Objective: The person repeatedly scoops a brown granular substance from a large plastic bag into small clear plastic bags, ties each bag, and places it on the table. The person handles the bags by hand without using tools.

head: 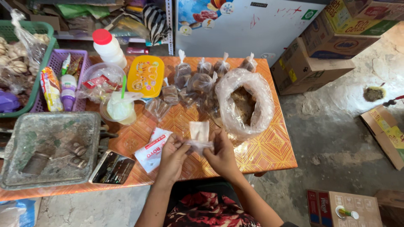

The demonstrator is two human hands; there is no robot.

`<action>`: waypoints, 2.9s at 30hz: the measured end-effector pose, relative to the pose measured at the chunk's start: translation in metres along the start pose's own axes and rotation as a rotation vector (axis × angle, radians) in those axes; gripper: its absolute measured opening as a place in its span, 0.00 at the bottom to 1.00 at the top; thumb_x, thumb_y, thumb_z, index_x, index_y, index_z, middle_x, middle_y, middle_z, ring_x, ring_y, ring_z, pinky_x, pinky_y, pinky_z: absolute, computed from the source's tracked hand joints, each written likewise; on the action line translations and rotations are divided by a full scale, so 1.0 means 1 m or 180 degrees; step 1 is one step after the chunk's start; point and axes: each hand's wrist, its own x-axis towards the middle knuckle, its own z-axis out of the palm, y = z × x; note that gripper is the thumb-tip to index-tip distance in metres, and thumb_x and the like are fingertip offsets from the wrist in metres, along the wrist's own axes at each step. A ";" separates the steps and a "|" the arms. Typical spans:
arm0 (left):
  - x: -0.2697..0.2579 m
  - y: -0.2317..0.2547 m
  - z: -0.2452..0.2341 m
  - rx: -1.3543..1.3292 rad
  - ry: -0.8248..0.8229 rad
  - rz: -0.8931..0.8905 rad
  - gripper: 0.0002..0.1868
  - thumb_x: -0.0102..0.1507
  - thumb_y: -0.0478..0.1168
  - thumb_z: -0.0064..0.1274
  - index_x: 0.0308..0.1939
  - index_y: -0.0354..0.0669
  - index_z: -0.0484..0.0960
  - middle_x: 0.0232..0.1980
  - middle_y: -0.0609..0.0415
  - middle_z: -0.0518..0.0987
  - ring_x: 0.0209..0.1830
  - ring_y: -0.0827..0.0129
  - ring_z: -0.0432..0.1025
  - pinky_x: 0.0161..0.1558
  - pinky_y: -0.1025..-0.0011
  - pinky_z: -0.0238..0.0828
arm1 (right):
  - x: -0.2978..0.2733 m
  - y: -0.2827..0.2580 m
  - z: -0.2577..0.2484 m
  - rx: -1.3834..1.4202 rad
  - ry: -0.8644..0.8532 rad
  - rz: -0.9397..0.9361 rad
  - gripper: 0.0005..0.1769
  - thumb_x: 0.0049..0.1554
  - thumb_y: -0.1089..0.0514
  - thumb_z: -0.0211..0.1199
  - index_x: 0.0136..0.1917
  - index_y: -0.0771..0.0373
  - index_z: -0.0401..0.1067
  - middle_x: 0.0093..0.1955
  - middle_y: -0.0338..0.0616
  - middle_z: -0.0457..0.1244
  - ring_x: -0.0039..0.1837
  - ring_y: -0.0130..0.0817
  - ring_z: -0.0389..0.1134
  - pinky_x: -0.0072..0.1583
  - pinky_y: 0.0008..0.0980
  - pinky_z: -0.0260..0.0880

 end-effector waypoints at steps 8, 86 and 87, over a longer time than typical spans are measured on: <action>-0.023 -0.011 0.020 0.1078 -0.0790 0.0640 0.24 0.57 0.20 0.57 0.48 0.47 0.67 0.38 0.62 0.68 0.35 0.84 0.61 0.35 0.84 0.59 | 0.020 0.003 -0.035 0.0568 0.0038 0.0945 0.23 0.48 0.79 0.58 0.54 0.62 0.63 0.38 0.44 0.68 0.41 0.29 0.71 0.42 0.28 0.72; 0.007 -0.008 -0.002 0.1623 -0.0375 0.0696 0.36 0.57 0.23 0.50 0.71 0.37 0.67 0.59 0.56 0.78 0.50 0.78 0.76 0.50 0.79 0.75 | 0.057 -0.034 0.006 -0.3056 -0.1400 -0.1877 0.17 0.43 0.57 0.73 0.46 0.61 0.74 0.51 0.53 0.67 0.56 0.51 0.66 0.56 0.44 0.67; 0.010 -0.009 -0.005 0.1562 -0.0336 0.0573 0.36 0.57 0.22 0.48 0.71 0.38 0.67 0.57 0.55 0.78 0.48 0.78 0.76 0.48 0.78 0.76 | 0.060 -0.027 0.004 -0.2997 -0.1387 -0.1871 0.18 0.43 0.56 0.74 0.46 0.61 0.74 0.52 0.56 0.66 0.56 0.54 0.66 0.55 0.45 0.67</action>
